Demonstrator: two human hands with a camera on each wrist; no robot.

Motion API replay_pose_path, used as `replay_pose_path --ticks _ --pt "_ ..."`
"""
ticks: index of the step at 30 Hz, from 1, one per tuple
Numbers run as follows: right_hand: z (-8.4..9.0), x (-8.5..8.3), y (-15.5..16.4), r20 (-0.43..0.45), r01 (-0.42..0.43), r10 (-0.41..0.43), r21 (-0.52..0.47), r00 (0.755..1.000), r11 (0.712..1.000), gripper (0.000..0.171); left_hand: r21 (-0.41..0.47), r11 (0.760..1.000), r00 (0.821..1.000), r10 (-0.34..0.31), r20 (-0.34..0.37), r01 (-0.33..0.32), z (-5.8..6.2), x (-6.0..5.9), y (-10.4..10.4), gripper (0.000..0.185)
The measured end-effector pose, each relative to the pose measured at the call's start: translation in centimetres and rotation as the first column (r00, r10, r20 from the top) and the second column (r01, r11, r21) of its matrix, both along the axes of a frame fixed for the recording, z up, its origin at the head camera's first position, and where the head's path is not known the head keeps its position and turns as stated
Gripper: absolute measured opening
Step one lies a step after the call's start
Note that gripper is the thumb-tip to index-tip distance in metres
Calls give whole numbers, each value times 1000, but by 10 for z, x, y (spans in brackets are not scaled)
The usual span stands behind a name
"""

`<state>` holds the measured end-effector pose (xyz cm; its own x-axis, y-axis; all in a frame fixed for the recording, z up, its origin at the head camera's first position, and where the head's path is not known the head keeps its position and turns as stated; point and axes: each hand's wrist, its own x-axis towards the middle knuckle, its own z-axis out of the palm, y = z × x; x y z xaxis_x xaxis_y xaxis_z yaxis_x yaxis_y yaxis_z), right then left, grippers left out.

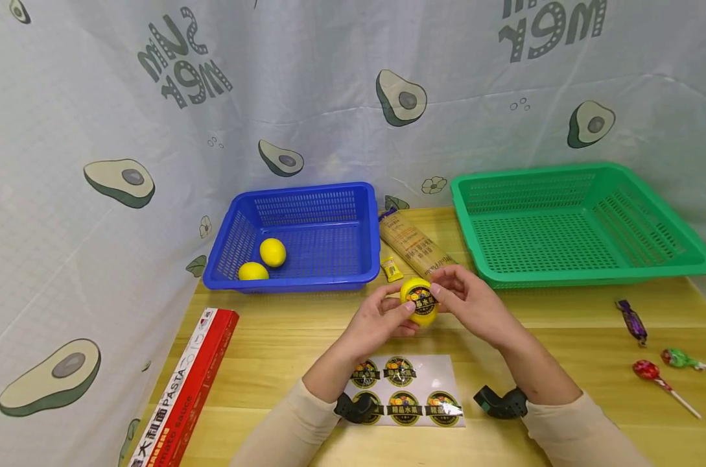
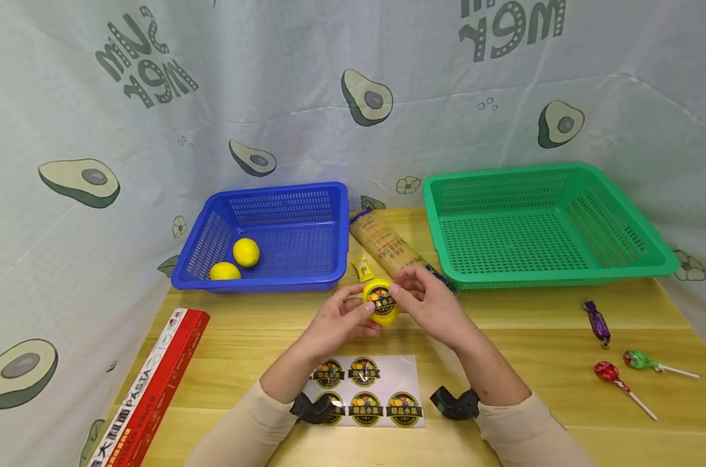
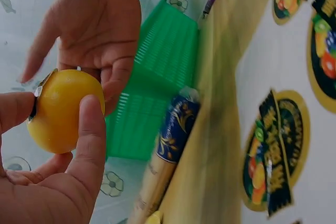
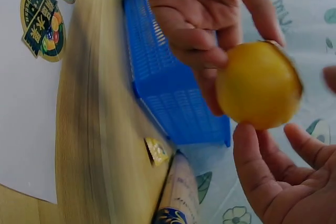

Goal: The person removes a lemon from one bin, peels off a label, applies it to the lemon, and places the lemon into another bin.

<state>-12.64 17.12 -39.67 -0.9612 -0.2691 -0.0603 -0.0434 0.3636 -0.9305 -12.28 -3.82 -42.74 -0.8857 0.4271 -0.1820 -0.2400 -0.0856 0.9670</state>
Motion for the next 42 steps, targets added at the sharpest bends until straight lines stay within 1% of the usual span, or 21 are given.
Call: replay_pose_path --ticks 2,5,7,9,11,13,17,20,23,27,29,31,32,34,36,37,39,40,41,42 --pt "1 3 -4 -38 -17 19 52 999 998 46 10 999 998 -33 -45 33 6 4 0 49" --pt "0 7 -11 -82 -28 42 161 996 986 50 29 996 991 -85 -98 89 11 10 0 49" --pt "-1 9 -15 -117 1 26 228 993 974 46 38 993 986 -110 -122 116 13 12 0 48" --pt "-3 10 -18 -149 33 5 248 989 968 37 44 991 984 -121 -134 128 13 14 0 49" --pt "-5 10 -19 -179 60 -16 243 984 968 30 43 991 983 -119 -142 126 13 14 -1 49" --pt "-7 10 -20 -211 67 -18 229 977 971 26 41 992 983 -113 -145 120 12 14 -1 49" --pt "-10 9 -19 -262 64 -17 175 965 982 28 28 993 982 -107 -155 112 10 12 -2 50" --pt "-10 10 -18 -288 85 -38 152 957 985 31 21 994 981 -107 -164 111 9 10 -2 51" --pt "-8 10 -19 -276 128 -82 150 958 980 38 16 994 981 -108 -163 112 9 10 -2 50" --pt "-8 11 -25 -220 181 -152 121 964 976 47 -7 995 981 -102 -166 102 10 11 -3 51" --pt "-10 13 -29 -204 195 -175 85 963 977 50 -50 996 980 -82 -184 74 10 12 -3 53" --pt "-14 17 -35 -210 196 -183 44 960 980 49 -140 990 975 -48 -216 18 9 14 -2 58" --pt "-16 19 -38 -215 192 -183 24 959 981 47 -187 982 971 -35 -237 -10 8 15 -1 63" --pt "-18 25 -44 -232 185 -179 1 956 983 39 -290 954 959 -14 -283 -72 7 16 0 68" --pt "-19 30 -50 -245 182 -182 -24 952 983 31 -349 931 951 -4 -308 -109 5 18 2 63" --pt "-19 32 -52 -251 187 -189 -34 949 982 27 -357 927 947 -4 -322 -118 5 19 3 57" --pt "-18 35 -56 -258 192 -202 -64 945 979 21 -368 918 931 2 -365 -146 5 21 4 42" --pt "-17 35 -57 -264 197 -210 -78 941 977 20 -361 919 923 6 -386 -157 5 22 4 37" --pt "-17 36 -58 -268 201 -219 -93 938 975 19 -354 919 912 13 -411 -173 4 22 4 35" --pt "-16 36 -59 -272 206 -227 -105 935 973 19 -350 917 896 19 -444 -193 3 22 5 35"
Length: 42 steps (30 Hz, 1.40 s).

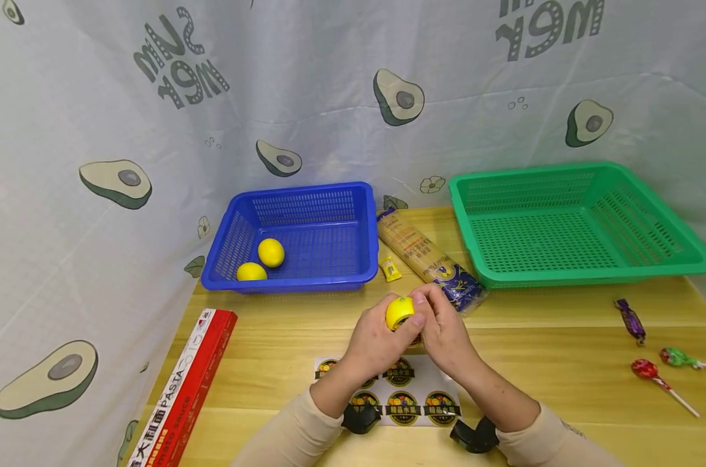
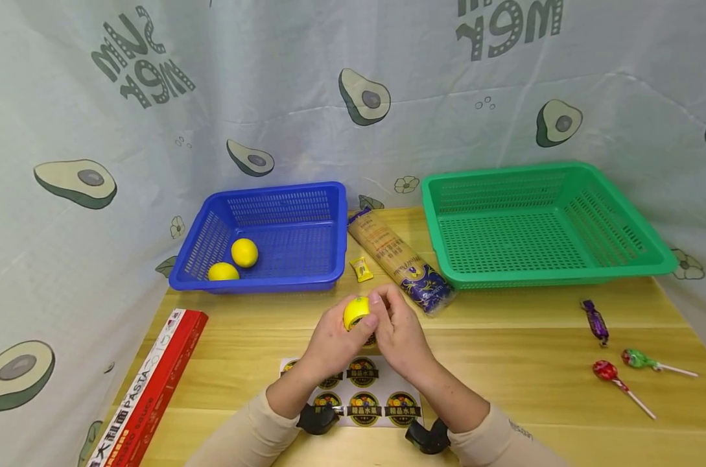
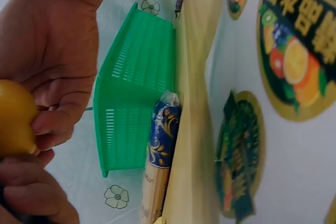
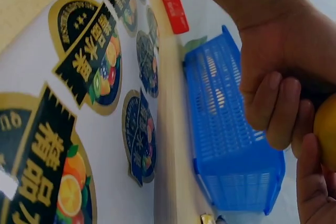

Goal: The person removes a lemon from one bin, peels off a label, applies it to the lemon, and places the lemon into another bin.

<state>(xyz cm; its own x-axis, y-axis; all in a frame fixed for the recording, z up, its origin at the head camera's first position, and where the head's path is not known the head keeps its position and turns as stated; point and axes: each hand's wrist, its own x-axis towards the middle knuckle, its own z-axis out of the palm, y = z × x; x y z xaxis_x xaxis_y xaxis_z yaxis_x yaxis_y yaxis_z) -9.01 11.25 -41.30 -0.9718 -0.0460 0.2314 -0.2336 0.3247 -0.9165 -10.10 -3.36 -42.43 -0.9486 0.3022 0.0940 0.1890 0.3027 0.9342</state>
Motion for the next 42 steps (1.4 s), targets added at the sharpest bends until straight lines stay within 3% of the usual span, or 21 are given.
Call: replay_pose_path --ticks 4,8,12,15,17,19,22,26,28,31,34,36,42 --pt "0 0 -1 -22 9 -9 -10 1000 1000 16 7 1000 990 22 -141 -21 -6 -1 1 51" --pt "-1 -1 0 -27 16 -17 -28 999 999 16 27 999 964 37 -264 -31 -12 -2 2 66" --pt "0 -3 3 22 3 -3 -32 1000 999 19 35 998 949 61 -309 -52 -15 -2 0 70" --pt "1 -7 7 86 -19 19 0 996 1000 21 41 999 967 45 -252 -35 -14 -4 -2 76" --pt "3 -11 12 122 -38 33 36 992 999 23 74 997 990 -2 -141 13 -13 -5 -4 73" --pt "5 -14 16 146 -58 47 76 988 995 26 134 988 997 -73 -4 73 -11 -6 -4 64" --pt "8 -18 22 194 -74 53 101 980 992 34 210 973 977 -135 167 98 -8 -7 -3 51" --pt "8 -22 26 254 -53 44 31 966 998 45 319 946 949 -145 279 51 -7 -8 0 43" --pt "7 -21 26 241 -49 39 33 970 998 47 412 911 928 -163 334 12 -7 -9 2 42" --pt "4 -18 24 154 -57 30 174 988 983 44 538 843 883 -235 406 -23 -7 -9 4 37" --pt "1 -13 20 67 1 -24 327 997 945 44 601 799 843 -321 432 -4 -6 -6 7 27" --pt "-1 -13 18 20 51 -62 344 998 937 43 619 785 829 -364 423 29 -5 -4 9 22" --pt "-7 -14 20 -178 127 -76 294 981 947 21 638 764 835 -411 367 96 -4 -3 9 19"
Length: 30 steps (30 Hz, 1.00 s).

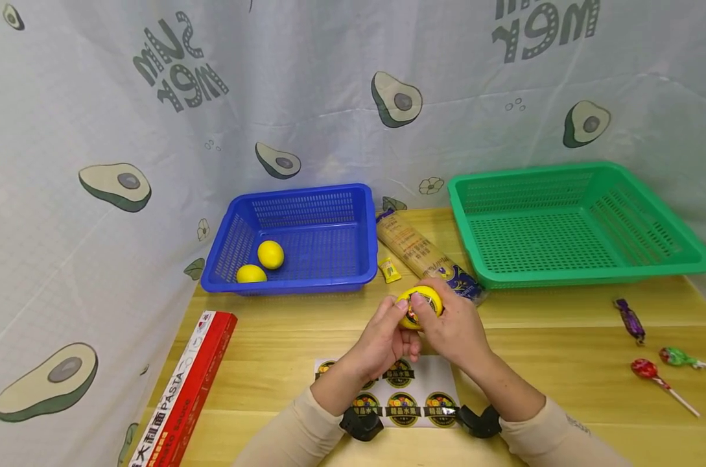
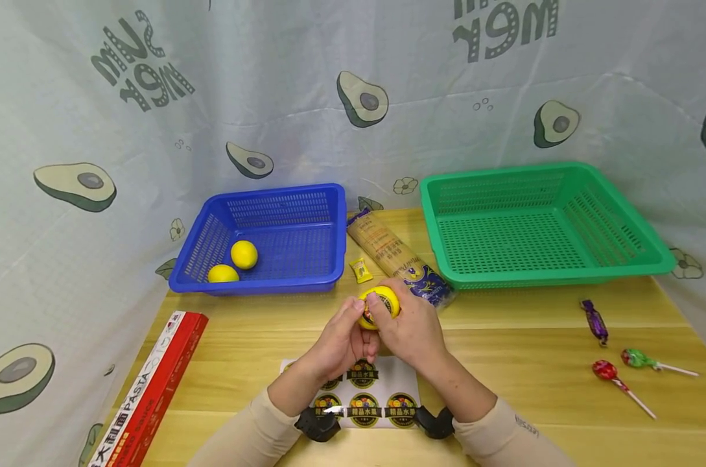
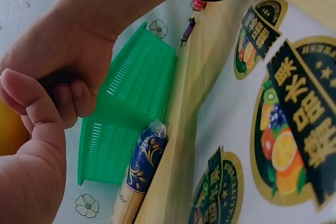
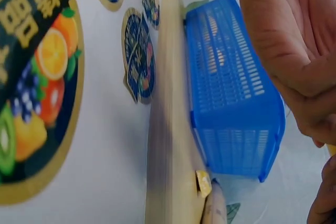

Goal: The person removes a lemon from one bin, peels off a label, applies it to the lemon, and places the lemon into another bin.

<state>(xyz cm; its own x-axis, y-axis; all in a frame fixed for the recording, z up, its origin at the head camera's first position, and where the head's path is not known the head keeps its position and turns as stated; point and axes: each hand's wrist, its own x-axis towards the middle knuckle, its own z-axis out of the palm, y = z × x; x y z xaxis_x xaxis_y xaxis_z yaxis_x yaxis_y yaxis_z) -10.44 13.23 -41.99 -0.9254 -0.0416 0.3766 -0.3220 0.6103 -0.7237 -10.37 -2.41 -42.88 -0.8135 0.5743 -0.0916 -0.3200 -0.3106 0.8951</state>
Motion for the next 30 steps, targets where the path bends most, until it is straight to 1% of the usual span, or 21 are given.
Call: replay_pose_path --ticks 3,5,7,9,11,12,13,14,15,16,18,19,20,21,22,24,25,27,28,29,30 --pt "-2 -2 1 -91 -27 25 -22 996 999 18 -21 1000 999 1 -33 -2 0 0 -3 20" --pt "-2 -2 2 -113 -39 35 -39 993 998 20 -43 999 999 0 -46 -2 0 -1 -5 22" --pt "-2 -1 1 -89 -43 36 -74 995 996 26 -93 996 998 8 -64 -14 0 -1 -6 25" --pt "-2 -1 0 -48 -33 28 -105 998 994 34 -154 987 996 36 -80 -48 2 -1 -6 31" --pt "-2 0 0 -12 -11 10 -125 1000 992 41 -214 970 988 90 -127 -116 3 0 -6 36" --pt "-2 1 0 9 2 -1 -130 1000 992 44 -244 956 978 121 -172 -162 3 0 -6 38" --pt "-2 1 -1 25 17 -14 -126 1000 992 46 -267 940 961 151 -230 -211 4 1 -6 39" --pt "-2 2 -1 48 27 -21 -124 999 992 47 -280 924 939 174 -297 -260 5 2 -7 39" --pt "-1 2 -1 72 37 -28 -120 997 992 49 -292 905 907 189 -376 -310 6 3 -7 38" --pt "-1 2 -1 92 44 -34 -113 995 993 50 -298 887 871 193 -452 -352 7 4 -8 39" --pt "0 3 -1 145 45 -28 -111 989 993 52 -309 856 797 177 -577 -414 8 5 -9 40" --pt "1 3 0 170 45 -26 -107 985 993 53 -317 843 765 160 -624 -434 9 6 -10 41" --pt "2 4 0 192 42 -21 -107 981 993 55 -327 832 742 142 -655 -448 9 6 -11 42" --pt "3 4 0 217 36 -11 -110 976 993 55 -337 825 730 126 -671 -453 9 5 -11 44" --pt "3 4 1 244 26 4 -119 970 993 57 -344 822 725 117 -679 -455 9 5 -12 46" --pt "4 4 2 301 6 39 -146 953 989 59 -359 810 723 112 -681 -464 8 4 -13 49" --pt "5 4 3 325 -7 59 -160 944 987 60 -363 807 729 118 -674 -466 8 3 -13 49" --pt "5 3 5 368 -29 96 -184 925 982 61 -357 810 742 138 -656 -466 7 1 -14 49" --pt "5 3 6 382 -35 106 -188 918 981 62 -355 811 750 147 -645 -464 6 0 -13 50" --pt "5 4 7 391 -34 106 -185 914 982 61 -356 813 759 154 -633 -461 4 -1 -13 50" --pt "5 5 8 397 -29 97 -174 913 984 61 -357 814 764 157 -625 -459 3 -2 -12 50"
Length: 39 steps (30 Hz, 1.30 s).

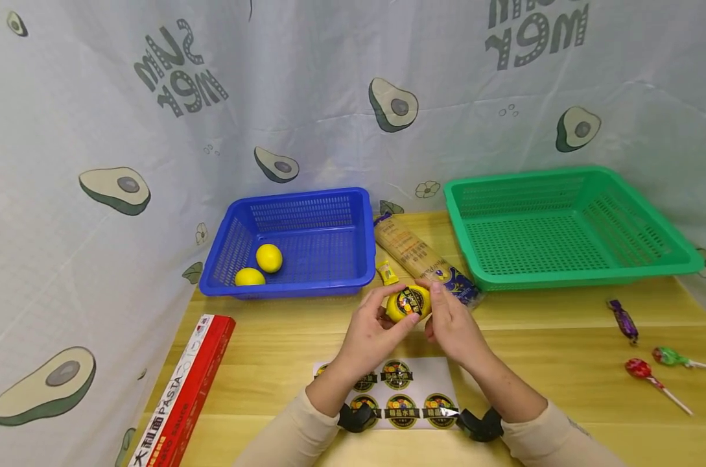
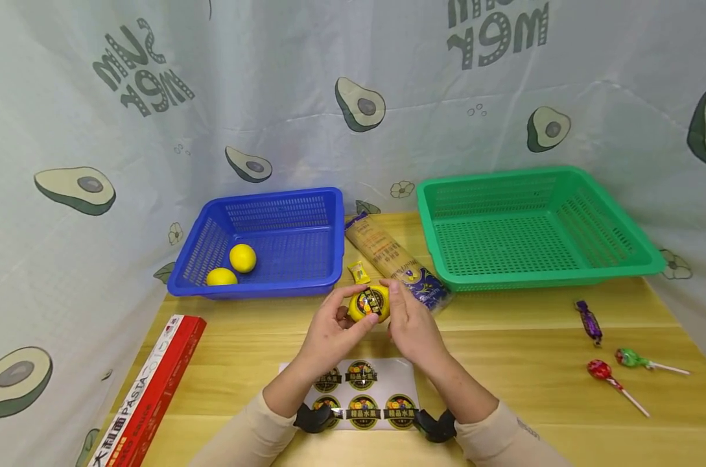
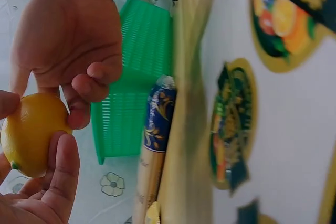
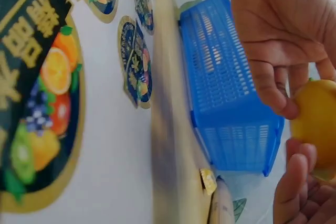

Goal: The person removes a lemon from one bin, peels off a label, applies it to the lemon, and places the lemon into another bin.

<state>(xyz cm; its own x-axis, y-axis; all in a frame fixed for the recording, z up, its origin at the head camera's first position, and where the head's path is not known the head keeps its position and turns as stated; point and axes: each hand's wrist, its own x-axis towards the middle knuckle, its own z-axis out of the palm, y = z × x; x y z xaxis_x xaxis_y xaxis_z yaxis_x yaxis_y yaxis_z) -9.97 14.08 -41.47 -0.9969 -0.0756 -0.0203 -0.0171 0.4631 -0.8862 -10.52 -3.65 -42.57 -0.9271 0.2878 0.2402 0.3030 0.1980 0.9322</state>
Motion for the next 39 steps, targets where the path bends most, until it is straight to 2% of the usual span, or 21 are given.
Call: replay_pose_path --ticks 5,9,12,15,23,29,33,39 --pt "-2 9 12 17 58 -60 77 998 995 51 2 1000 1000 -8 26 8 -6 -3 2 50" --pt "-4 20 27 -1 116 -117 149 993 982 52 3 1000 999 1 36 -1 -8 -4 2 50" --pt "-6 29 42 -21 180 -179 155 984 971 57 0 1000 999 5 47 -5 -8 -4 1 50" --pt "-7 32 60 -38 245 -243 121 969 962 63 -6 1000 998 4 58 -4 -8 -3 1 50" --pt "-9 20 111 -43 412 -412 -8 910 911 77 -10 1000 998 -4 63 4 -9 -4 1 51" --pt "-11 10 138 -20 498 -498 -16 867 867 77 -13 1000 998 -14 62 14 -8 -3 1 49" --pt "-11 5 143 20 519 -519 0 855 855 79 -17 1000 998 -15 61 16 -8 -4 1 47" --pt "-12 -1 145 66 530 -528 -7 847 848 82 -83 997 1000 -2 31 4 -8 -7 0 48"
